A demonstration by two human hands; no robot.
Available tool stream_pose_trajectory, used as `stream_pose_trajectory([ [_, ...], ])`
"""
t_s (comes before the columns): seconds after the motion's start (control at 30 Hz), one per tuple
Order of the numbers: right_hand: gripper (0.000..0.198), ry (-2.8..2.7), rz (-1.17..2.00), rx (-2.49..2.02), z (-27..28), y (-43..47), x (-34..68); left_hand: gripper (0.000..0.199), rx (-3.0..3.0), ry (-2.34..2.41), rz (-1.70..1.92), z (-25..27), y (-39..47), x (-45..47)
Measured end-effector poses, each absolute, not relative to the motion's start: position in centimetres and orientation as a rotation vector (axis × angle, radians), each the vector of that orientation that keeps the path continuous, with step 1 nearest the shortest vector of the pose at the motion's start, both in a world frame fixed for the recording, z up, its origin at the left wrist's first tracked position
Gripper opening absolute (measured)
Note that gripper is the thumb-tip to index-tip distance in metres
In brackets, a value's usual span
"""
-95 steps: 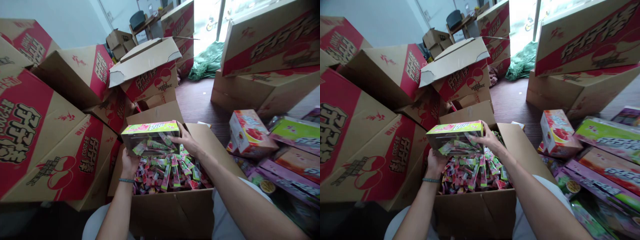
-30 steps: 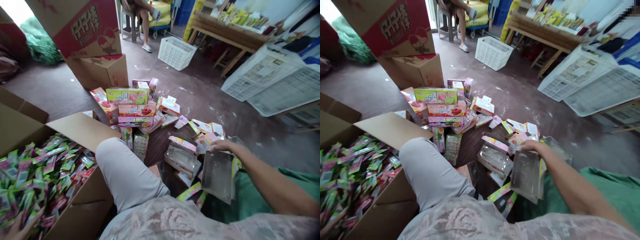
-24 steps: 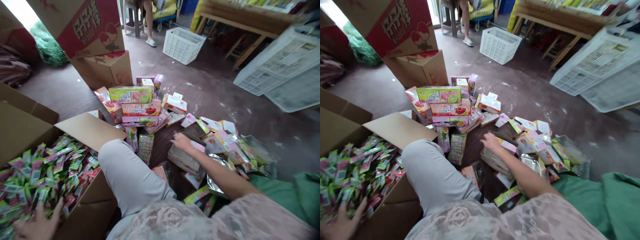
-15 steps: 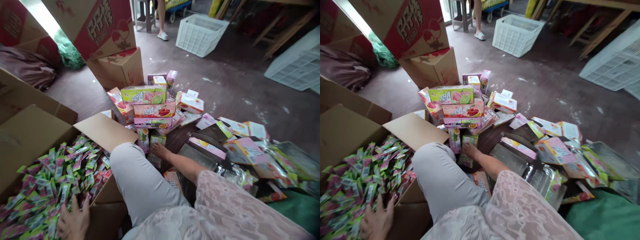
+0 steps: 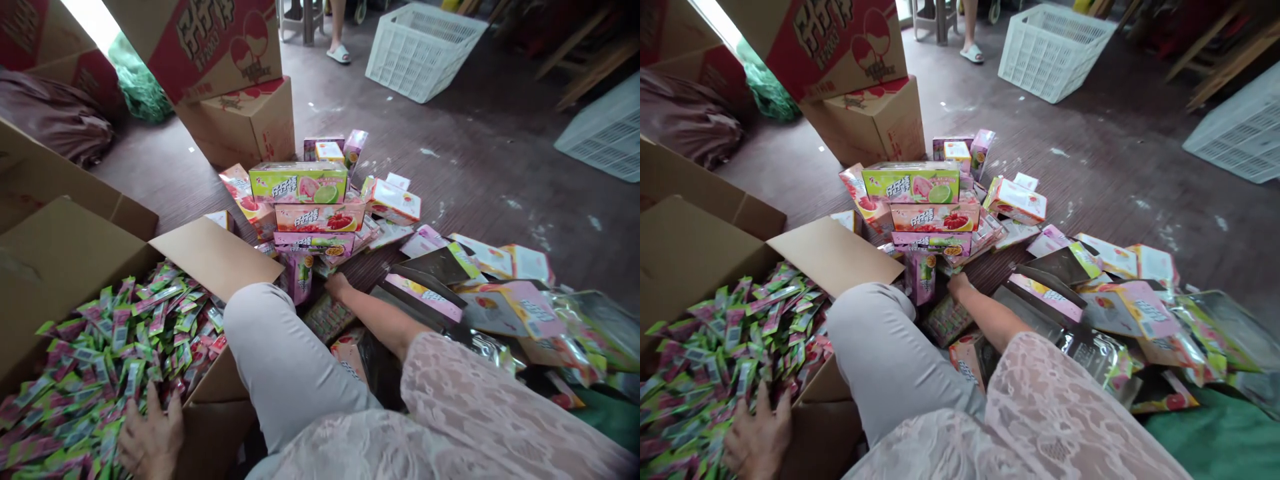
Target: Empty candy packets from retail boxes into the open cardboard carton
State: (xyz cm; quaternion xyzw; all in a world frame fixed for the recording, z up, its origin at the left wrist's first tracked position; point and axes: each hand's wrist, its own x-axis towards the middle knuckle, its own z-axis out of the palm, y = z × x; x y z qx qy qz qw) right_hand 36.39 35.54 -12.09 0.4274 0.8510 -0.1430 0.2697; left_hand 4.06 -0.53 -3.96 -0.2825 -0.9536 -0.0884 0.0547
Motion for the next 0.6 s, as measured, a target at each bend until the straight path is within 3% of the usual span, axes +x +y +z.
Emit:
stream_pose_trajectory([
  [0.2, 0.060, 2.099, -0.530, 1.323, -12.2, 31.8, 45.3, 0.087, -0.818, -2.893, -0.318, -3.4, -0.1, 4.7],
  [0.37, 0.076, 2.093, -0.561, 1.445, -12.4, 29.2, 45.2, 0.090, -0.815, -2.875, -0.340, -3.4, -0.2, 4.7],
  [0.6, 0.042, 1.906, -0.679, 1.349, -12.4, 28.5, 42.1, 0.090, -0.790, -2.908, -0.278, -4.0, -0.1, 4.4],
])
